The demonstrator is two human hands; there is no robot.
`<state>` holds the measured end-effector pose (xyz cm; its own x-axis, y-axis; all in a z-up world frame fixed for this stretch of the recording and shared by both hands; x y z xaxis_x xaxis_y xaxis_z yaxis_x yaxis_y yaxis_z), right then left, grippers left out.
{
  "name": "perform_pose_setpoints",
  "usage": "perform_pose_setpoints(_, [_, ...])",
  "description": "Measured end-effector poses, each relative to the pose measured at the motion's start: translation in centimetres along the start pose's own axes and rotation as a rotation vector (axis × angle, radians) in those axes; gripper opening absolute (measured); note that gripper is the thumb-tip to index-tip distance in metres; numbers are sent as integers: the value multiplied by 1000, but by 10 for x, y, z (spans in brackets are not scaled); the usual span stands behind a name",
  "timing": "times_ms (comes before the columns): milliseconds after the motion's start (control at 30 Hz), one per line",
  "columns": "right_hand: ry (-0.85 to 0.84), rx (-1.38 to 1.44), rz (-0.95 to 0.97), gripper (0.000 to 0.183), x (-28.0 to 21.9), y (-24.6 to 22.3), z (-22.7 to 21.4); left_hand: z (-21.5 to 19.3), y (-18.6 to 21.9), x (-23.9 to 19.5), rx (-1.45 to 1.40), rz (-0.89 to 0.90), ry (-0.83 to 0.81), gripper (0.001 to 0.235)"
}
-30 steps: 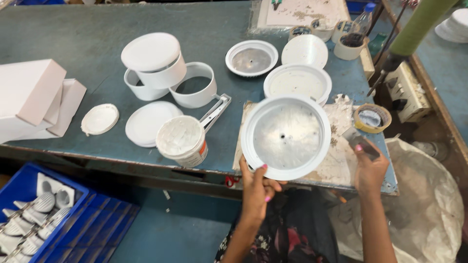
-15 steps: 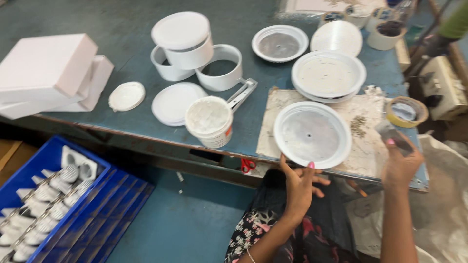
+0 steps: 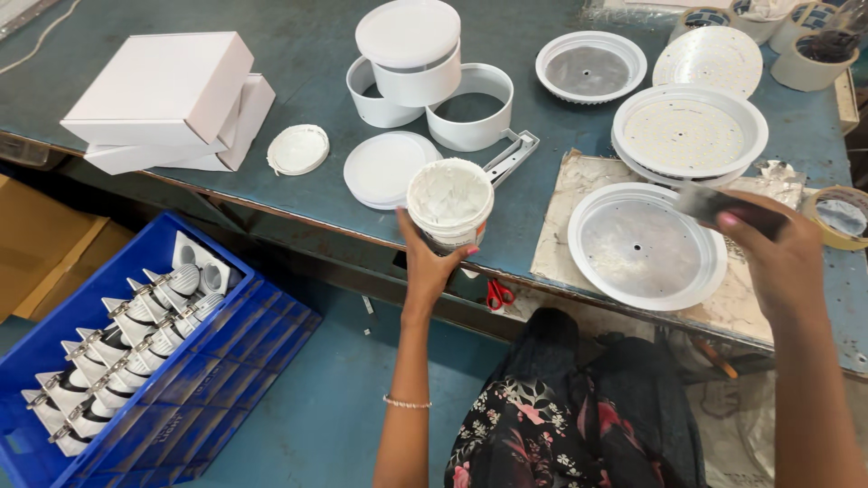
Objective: The person applies adhesive from a container to the inner edges of circular light fixture components and flat circular plates using a small applicator tool.
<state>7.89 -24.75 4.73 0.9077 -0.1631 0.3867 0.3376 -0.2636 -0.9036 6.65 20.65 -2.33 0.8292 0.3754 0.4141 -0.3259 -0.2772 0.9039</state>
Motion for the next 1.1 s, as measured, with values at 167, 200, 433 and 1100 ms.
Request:
perform_pose_setpoints(167, [-399, -141, -52, 27, 24, -83, 81, 4, -4, 9, -44, -1, -61, 120])
perform_pose_setpoints(200, [-476, -246, -112, 26, 25, -98, 98, 4, -4, 8, -43, 11, -57, 117])
perform_pose_setpoints(433, [-838, -287, -526, 25, 7, -148, 215, 10, 8, -5, 97, 262, -39, 116])
perform_pose_setpoints(1100, [-941, -967, -967, 10, -20, -37, 348, 11, 19, -10, 142, 342, -63, 116])
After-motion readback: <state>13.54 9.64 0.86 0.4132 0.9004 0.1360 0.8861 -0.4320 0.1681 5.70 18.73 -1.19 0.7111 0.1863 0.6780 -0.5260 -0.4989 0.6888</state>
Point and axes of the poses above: each hand's wrist, its own x-axis towards the middle knuckle, its own z-axis out of the palm, y = z × x, the point moved 6 cm from there along x, towards the middle knuckle, and after that the axes turned 4 degrees about y, right-handed, at the moved point
